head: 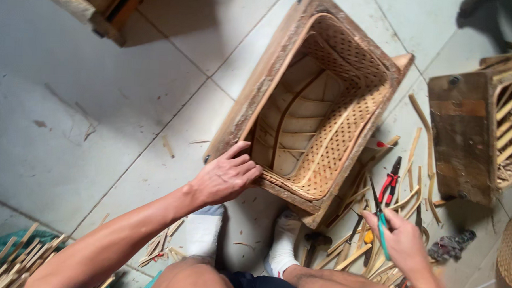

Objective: The person sits on the floor working on a woven bamboo basket held in a wooden mold. They trim the basket rim with shears, cut a bamboo strip with a knife, fit curved bamboo ribs across the basket interior, and tap the strips into place with a hammer.

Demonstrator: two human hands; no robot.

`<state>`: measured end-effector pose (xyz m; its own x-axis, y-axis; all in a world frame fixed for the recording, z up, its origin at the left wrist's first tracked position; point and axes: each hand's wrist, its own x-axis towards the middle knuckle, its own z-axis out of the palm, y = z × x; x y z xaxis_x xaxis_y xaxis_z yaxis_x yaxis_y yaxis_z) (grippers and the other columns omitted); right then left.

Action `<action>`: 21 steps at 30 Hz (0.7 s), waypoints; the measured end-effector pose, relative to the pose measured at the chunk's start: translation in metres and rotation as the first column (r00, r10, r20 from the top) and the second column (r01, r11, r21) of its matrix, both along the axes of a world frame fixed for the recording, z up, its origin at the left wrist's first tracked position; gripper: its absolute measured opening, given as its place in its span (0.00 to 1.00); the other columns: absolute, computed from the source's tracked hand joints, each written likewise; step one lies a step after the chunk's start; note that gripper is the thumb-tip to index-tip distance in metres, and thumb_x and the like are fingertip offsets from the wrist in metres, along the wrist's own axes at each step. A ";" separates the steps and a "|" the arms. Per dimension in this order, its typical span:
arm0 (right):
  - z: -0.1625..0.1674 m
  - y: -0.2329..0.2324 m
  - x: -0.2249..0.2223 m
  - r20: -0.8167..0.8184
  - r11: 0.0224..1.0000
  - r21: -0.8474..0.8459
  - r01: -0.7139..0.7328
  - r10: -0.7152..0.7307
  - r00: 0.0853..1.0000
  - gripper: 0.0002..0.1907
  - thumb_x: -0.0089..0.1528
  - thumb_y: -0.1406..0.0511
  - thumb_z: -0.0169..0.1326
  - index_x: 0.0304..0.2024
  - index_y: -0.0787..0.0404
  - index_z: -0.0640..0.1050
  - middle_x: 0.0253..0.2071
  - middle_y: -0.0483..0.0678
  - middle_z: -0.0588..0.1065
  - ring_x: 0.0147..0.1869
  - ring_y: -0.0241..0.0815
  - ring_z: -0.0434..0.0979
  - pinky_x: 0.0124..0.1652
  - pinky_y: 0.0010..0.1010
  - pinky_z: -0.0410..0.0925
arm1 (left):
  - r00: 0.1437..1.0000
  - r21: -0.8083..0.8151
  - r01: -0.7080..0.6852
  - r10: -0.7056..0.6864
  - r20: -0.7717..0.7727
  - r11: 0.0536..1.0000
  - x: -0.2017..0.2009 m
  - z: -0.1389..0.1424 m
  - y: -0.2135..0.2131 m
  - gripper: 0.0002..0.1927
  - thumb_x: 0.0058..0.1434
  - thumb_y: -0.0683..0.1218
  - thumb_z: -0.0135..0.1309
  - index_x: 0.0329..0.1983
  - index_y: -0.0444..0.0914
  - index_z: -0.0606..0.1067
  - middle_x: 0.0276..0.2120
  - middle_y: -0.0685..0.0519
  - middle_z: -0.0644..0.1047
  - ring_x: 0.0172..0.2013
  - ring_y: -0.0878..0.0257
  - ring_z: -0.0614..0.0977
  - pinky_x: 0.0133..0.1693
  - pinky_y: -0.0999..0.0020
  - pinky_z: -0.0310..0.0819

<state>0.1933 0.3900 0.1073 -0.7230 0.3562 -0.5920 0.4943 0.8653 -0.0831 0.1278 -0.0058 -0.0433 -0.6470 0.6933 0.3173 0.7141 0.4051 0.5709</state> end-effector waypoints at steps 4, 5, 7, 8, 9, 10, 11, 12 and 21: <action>-0.060 0.070 0.074 0.097 0.969 0.218 0.119 -0.143 0.985 0.32 0.64 0.43 0.55 0.30 0.68 0.74 0.24 0.56 0.76 0.29 0.50 0.77 0.33 0.41 0.71 | 1.000 -0.037 0.010 -0.011 -0.023 0.999 0.002 0.013 0.004 0.16 0.57 0.47 0.59 0.45 0.35 0.76 0.32 0.52 0.76 0.39 0.57 0.78 0.66 0.52 0.61; -0.075 0.082 0.093 0.145 0.956 0.271 0.110 -0.154 0.977 0.31 0.62 0.42 0.54 0.32 0.65 0.76 0.25 0.57 0.78 0.31 0.53 0.78 0.36 0.43 0.71 | 0.999 -0.045 0.022 -0.020 0.034 0.999 0.003 0.017 0.006 0.18 0.57 0.49 0.60 0.47 0.35 0.75 0.33 0.51 0.77 0.41 0.56 0.78 0.66 0.51 0.61; -0.103 0.100 0.121 0.180 0.946 0.309 0.097 -0.158 0.971 0.31 0.60 0.40 0.54 0.34 0.62 0.79 0.27 0.58 0.79 0.34 0.57 0.79 0.40 0.47 0.71 | 0.989 -0.070 0.038 -0.027 0.148 0.997 0.002 0.027 0.011 0.22 0.57 0.53 0.61 0.49 0.34 0.75 0.36 0.49 0.79 0.44 0.54 0.79 0.65 0.50 0.60; -0.114 0.106 0.134 0.173 0.949 0.299 0.098 -0.154 0.973 0.31 0.59 0.40 0.54 0.35 0.62 0.80 0.29 0.58 0.79 0.35 0.57 0.79 0.40 0.48 0.72 | 0.996 -0.019 -0.018 0.019 0.091 1.000 0.000 0.031 0.013 0.27 0.56 0.56 0.61 0.52 0.34 0.74 0.42 0.46 0.78 0.48 0.51 0.78 0.65 0.49 0.60; -0.121 0.112 0.141 0.165 0.954 0.286 0.092 -0.144 0.976 0.31 0.58 0.40 0.54 0.35 0.61 0.81 0.30 0.58 0.80 0.37 0.58 0.79 0.41 0.50 0.72 | 0.996 0.033 -0.076 0.075 0.038 0.997 -0.004 0.034 0.015 0.32 0.54 0.59 0.61 0.55 0.33 0.73 0.48 0.43 0.78 0.52 0.49 0.78 0.64 0.48 0.59; -0.123 0.117 0.145 0.194 0.950 0.303 0.074 -0.138 0.971 0.30 0.59 0.41 0.56 0.36 0.62 0.82 0.32 0.57 0.80 0.38 0.58 0.79 0.41 0.48 0.72 | 0.991 0.087 -0.134 0.135 -0.012 0.987 -0.008 0.037 0.014 0.37 0.53 0.63 0.61 0.57 0.32 0.72 0.53 0.40 0.77 0.56 0.47 0.77 0.63 0.47 0.58; -0.122 0.119 0.146 0.224 0.947 0.316 0.056 -0.132 0.966 0.29 0.59 0.42 0.57 0.37 0.62 0.82 0.33 0.57 0.80 0.39 0.57 0.80 0.41 0.47 0.72 | 0.973 0.109 -0.231 0.233 -0.003 0.967 -0.014 0.039 0.013 0.37 0.56 0.61 0.61 0.61 0.32 0.71 0.56 0.39 0.76 0.59 0.46 0.76 0.66 0.47 0.59; -0.119 0.119 0.143 0.257 0.944 0.329 0.033 -0.123 0.959 0.29 0.59 0.43 0.59 0.37 0.63 0.83 0.34 0.56 0.80 0.40 0.56 0.80 0.42 0.45 0.72 | 0.943 0.129 -0.330 0.331 0.012 0.935 -0.023 0.039 0.010 0.38 0.59 0.60 0.62 0.64 0.33 0.69 0.58 0.39 0.75 0.61 0.45 0.75 0.68 0.48 0.59; -0.126 0.024 0.016 -0.310 0.801 -0.587 0.115 -0.354 0.882 0.31 0.68 0.57 0.49 0.70 0.65 0.64 0.68 0.57 0.68 0.68 0.47 0.71 0.61 0.34 0.65 | 0.478 -0.129 -0.567 0.453 0.753 0.814 -0.037 0.009 0.023 0.49 0.56 0.51 0.60 0.79 0.42 0.51 0.64 0.36 0.71 0.61 0.44 0.75 0.62 0.55 0.67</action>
<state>0.2096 0.4144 -0.0186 -0.8669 0.2562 -0.4276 0.4981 0.4784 -0.7232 0.0905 0.0172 -0.0346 -0.9151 0.1556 -0.3721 -0.2714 0.4447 0.8536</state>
